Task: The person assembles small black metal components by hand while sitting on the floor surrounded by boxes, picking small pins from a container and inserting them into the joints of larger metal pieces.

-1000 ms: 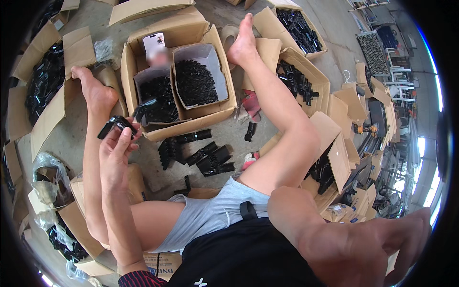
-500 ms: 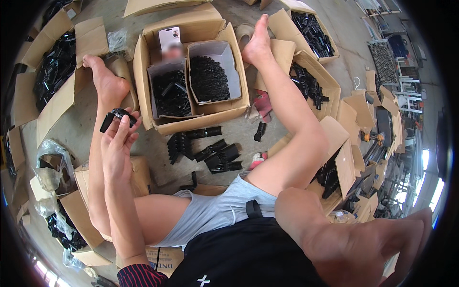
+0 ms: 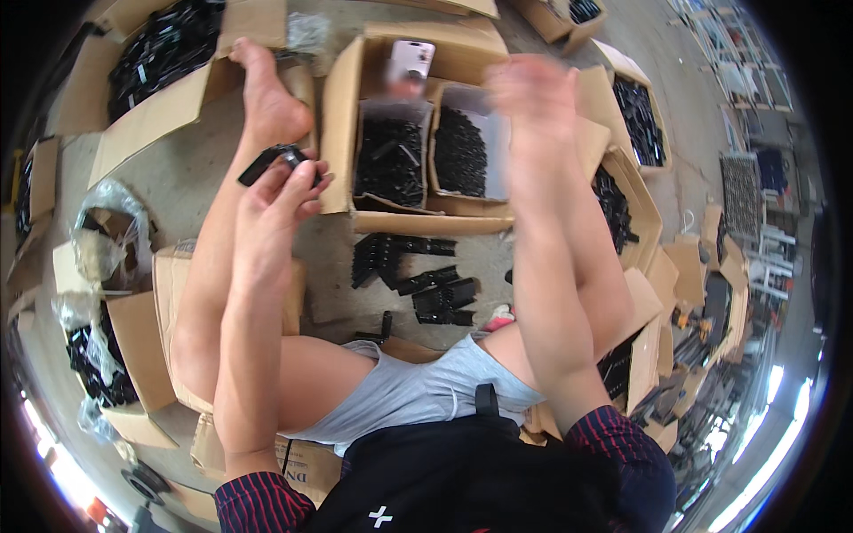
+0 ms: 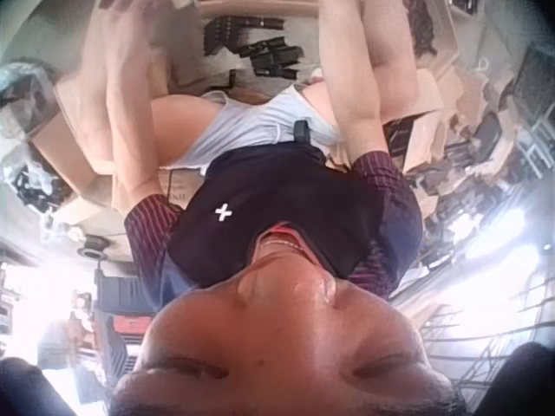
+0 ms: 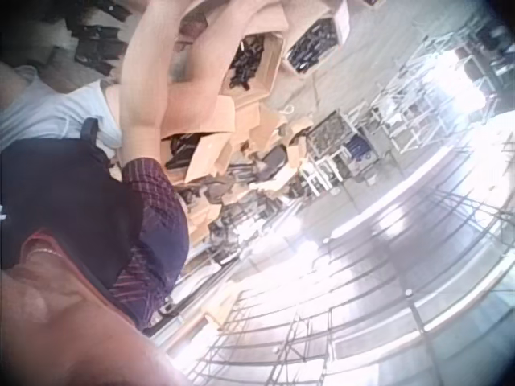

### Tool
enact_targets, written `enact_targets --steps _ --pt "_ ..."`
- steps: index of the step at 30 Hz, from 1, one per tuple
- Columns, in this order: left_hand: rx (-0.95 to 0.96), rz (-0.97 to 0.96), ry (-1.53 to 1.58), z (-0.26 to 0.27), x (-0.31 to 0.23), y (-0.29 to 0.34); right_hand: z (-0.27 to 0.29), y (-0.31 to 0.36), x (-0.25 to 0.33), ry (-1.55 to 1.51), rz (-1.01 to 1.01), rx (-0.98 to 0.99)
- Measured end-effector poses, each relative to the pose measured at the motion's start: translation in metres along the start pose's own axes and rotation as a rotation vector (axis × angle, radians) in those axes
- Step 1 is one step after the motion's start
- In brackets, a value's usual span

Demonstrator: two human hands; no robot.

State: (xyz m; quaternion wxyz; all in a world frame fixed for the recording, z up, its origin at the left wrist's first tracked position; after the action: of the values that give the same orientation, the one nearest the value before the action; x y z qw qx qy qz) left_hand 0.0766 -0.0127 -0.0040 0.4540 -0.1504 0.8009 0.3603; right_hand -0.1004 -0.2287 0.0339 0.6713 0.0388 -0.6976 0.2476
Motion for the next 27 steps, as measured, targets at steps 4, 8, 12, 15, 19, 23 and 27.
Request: enact_targets --steps 4,8,12,15,19,23,27 --pt "-0.017 -0.007 0.053 0.007 0.010 -0.009 -0.058 0.012 -0.111 1.675 0.139 0.845" --pt "-0.017 -0.002 0.022 0.006 0.006 -0.003 -0.081 0.023 -0.125 1.930 0.230 0.868" --pt "0.025 0.055 -0.037 0.002 0.004 0.002 -0.081 0.037 -0.128 1.827 0.171 0.749" --pt "0.080 0.031 -0.078 0.005 0.016 -0.003 -0.071 0.047 -0.127 1.479 0.146 0.536" --pt "0.121 -0.110 -0.252 0.006 0.026 -0.009 -0.055 0.045 -0.085 0.951 0.251 0.445" --pt "0.263 -0.205 -0.304 -0.018 0.019 -0.004 -0.037 0.047 0.001 0.506 -0.103 0.502" --pt "0.327 -0.205 -0.355 -0.023 0.017 0.007 -0.027 0.049 0.012 0.371 -0.033 0.551"
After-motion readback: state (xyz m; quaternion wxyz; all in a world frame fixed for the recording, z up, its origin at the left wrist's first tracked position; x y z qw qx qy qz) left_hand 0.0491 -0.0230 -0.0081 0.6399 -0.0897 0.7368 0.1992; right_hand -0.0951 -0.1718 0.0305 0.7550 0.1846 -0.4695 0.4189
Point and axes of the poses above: each hand's wrist, its own y-axis away from the middle knuckle, its own z-axis out of the back of the hand, x = y × z, the point moved 2 cm from there along -y, towards the middle knuckle, and after that the axes turned 5 degrees about y, right-handed, at the moved point
